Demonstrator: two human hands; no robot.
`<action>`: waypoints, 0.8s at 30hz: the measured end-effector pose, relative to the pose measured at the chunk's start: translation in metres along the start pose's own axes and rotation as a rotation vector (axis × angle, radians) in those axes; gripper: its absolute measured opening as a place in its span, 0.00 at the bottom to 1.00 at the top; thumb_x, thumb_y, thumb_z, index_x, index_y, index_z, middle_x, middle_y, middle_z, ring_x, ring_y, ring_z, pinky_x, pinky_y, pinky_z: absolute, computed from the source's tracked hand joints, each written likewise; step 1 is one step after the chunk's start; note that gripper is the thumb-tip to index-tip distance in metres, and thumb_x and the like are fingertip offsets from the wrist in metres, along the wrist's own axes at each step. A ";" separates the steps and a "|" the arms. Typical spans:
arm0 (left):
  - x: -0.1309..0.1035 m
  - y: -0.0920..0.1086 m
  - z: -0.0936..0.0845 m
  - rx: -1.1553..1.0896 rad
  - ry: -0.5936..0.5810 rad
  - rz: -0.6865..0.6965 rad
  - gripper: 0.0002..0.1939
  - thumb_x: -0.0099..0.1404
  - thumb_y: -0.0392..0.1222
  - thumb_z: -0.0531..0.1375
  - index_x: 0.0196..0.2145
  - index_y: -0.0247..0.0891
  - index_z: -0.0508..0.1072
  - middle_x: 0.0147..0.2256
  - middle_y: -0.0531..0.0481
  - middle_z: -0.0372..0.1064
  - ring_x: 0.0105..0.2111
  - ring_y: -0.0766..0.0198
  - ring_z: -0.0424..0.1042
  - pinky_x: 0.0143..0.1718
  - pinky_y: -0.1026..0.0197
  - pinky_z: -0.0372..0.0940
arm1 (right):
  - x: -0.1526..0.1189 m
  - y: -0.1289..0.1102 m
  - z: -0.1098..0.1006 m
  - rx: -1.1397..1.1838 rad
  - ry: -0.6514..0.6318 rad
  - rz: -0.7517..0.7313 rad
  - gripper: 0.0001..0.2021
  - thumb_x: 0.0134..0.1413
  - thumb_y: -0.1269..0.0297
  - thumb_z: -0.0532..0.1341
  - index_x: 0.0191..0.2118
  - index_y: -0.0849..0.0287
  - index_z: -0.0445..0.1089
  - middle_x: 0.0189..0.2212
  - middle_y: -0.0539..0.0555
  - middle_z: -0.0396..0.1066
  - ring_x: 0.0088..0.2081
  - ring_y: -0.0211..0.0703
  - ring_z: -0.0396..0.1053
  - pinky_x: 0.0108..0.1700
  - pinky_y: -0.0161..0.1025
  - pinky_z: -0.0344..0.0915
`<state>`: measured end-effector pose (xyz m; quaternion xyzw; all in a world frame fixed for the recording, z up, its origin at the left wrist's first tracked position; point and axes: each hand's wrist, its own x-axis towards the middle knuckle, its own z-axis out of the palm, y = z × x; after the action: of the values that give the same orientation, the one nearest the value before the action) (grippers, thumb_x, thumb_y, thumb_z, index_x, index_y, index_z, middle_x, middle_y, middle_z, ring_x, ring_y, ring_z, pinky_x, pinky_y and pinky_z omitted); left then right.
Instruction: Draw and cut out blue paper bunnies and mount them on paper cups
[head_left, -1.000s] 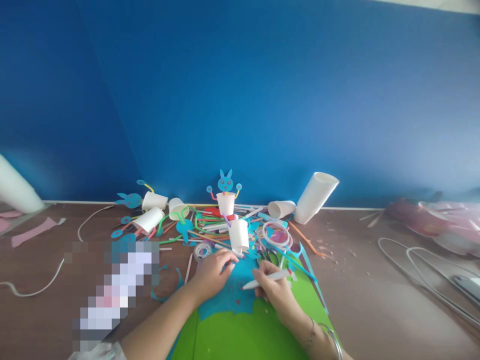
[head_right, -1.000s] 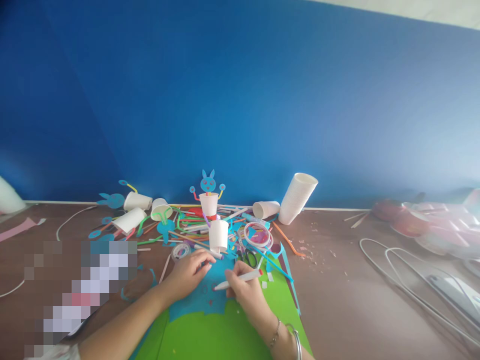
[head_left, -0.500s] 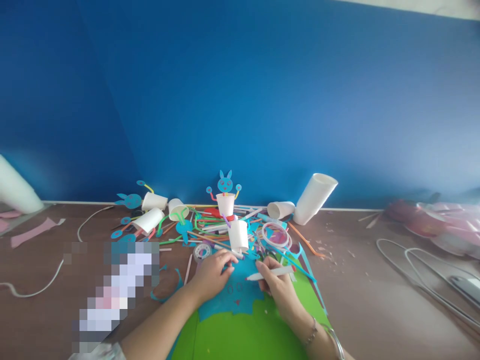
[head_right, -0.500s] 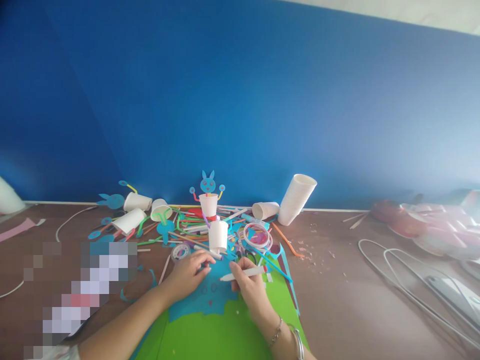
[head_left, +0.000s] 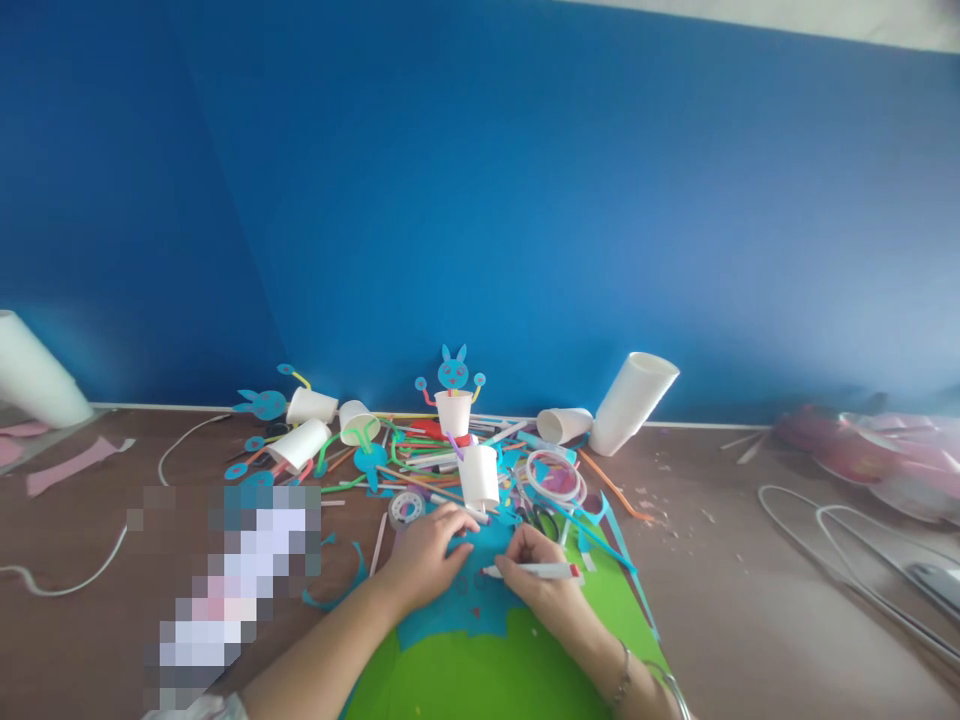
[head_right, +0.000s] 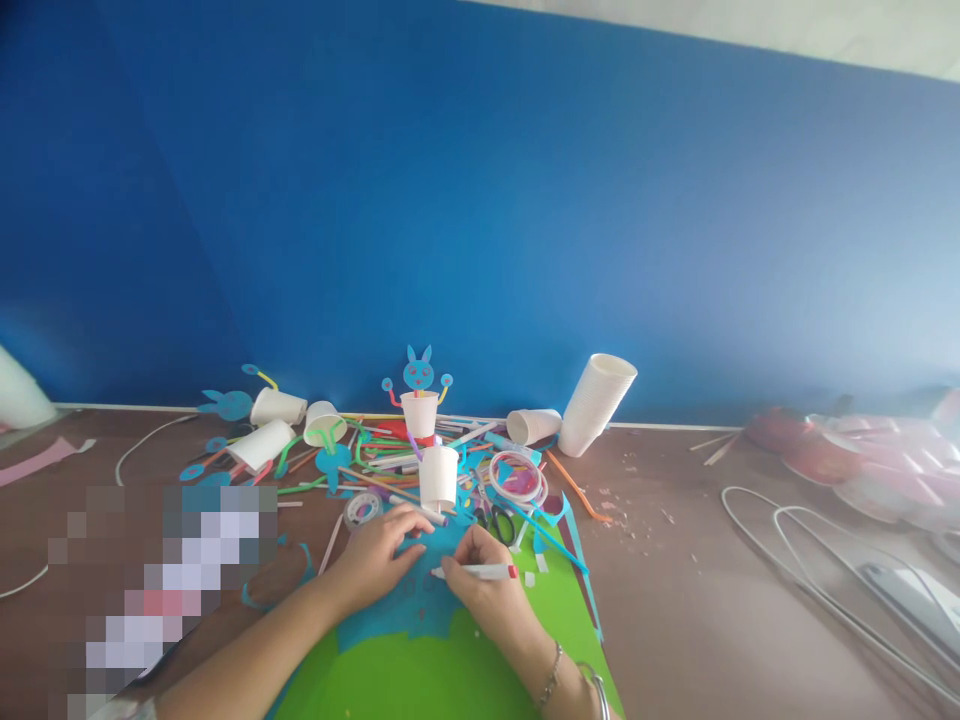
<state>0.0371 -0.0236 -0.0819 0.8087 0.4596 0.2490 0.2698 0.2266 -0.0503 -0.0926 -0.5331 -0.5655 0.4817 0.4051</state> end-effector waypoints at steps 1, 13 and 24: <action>0.000 0.000 0.000 0.005 -0.003 -0.001 0.12 0.60 0.36 0.56 0.41 0.44 0.71 0.44 0.50 0.70 0.40 0.59 0.71 0.40 0.61 0.63 | 0.000 0.001 0.000 -0.013 -0.001 -0.010 0.13 0.46 0.62 0.63 0.21 0.56 0.57 0.13 0.43 0.58 0.17 0.32 0.53 0.20 0.31 0.47; 0.001 -0.001 0.001 -0.014 0.007 0.007 0.11 0.59 0.34 0.56 0.39 0.43 0.71 0.43 0.50 0.71 0.40 0.60 0.71 0.40 0.61 0.62 | 0.000 0.003 0.003 -0.093 0.031 -0.003 0.11 0.45 0.67 0.60 0.20 0.55 0.56 0.12 0.43 0.59 0.16 0.33 0.53 0.19 0.31 0.49; 0.001 -0.002 0.001 -0.031 0.000 0.009 0.11 0.59 0.34 0.57 0.39 0.43 0.71 0.44 0.51 0.71 0.38 0.61 0.71 0.39 0.62 0.63 | -0.001 0.000 0.005 -0.137 0.050 0.027 0.10 0.45 0.67 0.58 0.19 0.55 0.56 0.12 0.44 0.63 0.16 0.33 0.56 0.19 0.31 0.52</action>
<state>0.0371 -0.0221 -0.0835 0.8066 0.4519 0.2571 0.2812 0.2213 -0.0519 -0.0935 -0.5792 -0.5796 0.4335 0.3751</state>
